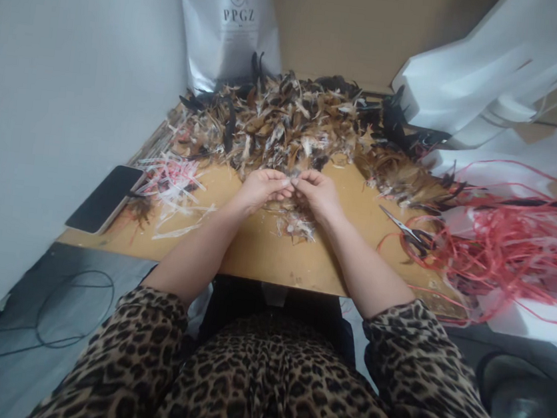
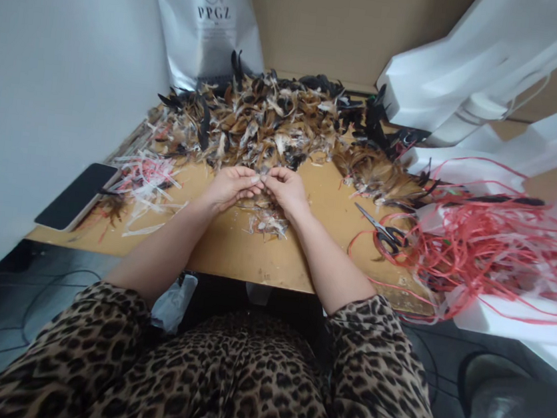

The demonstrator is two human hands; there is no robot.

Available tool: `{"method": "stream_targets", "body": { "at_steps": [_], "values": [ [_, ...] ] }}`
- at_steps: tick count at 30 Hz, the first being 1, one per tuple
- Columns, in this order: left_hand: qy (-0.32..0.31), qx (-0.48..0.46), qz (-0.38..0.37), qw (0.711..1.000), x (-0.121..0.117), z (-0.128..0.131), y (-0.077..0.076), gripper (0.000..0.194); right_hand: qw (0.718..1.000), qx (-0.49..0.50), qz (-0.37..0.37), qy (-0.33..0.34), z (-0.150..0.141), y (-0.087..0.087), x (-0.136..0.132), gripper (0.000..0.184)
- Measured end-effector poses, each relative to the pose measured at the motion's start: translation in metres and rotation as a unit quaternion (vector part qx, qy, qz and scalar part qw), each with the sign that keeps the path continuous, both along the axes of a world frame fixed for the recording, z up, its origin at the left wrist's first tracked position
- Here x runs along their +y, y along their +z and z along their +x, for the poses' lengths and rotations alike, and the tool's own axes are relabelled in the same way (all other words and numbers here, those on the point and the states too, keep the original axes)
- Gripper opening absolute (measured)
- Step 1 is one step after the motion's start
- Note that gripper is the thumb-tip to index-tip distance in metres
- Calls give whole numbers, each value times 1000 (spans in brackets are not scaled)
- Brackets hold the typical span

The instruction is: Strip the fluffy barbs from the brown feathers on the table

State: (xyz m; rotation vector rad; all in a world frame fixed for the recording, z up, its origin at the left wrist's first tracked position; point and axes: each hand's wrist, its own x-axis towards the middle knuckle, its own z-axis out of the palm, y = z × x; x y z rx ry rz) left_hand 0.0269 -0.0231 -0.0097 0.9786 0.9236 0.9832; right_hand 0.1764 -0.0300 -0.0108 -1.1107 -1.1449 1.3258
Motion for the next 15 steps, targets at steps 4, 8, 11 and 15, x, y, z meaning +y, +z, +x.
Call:
{"method": "stream_targets", "body": {
  "at_steps": [4,8,11,15],
  "values": [
    [6,5,9,1000,0,1,-1,7,1000,2,-6,-13,0,-1,1,33],
    [11,1,9,1000,0,2,-2,10,1000,4,-14,-14,0,-2,2,36],
    [14,-14,7,1000,1,2,-4,12,1000,13,-12,-16,-1,-4,2,40],
    [15,-27,6,999,2,2,-4,12,999,37,-12,-11,-2,-5,2,42]
  ]
}}
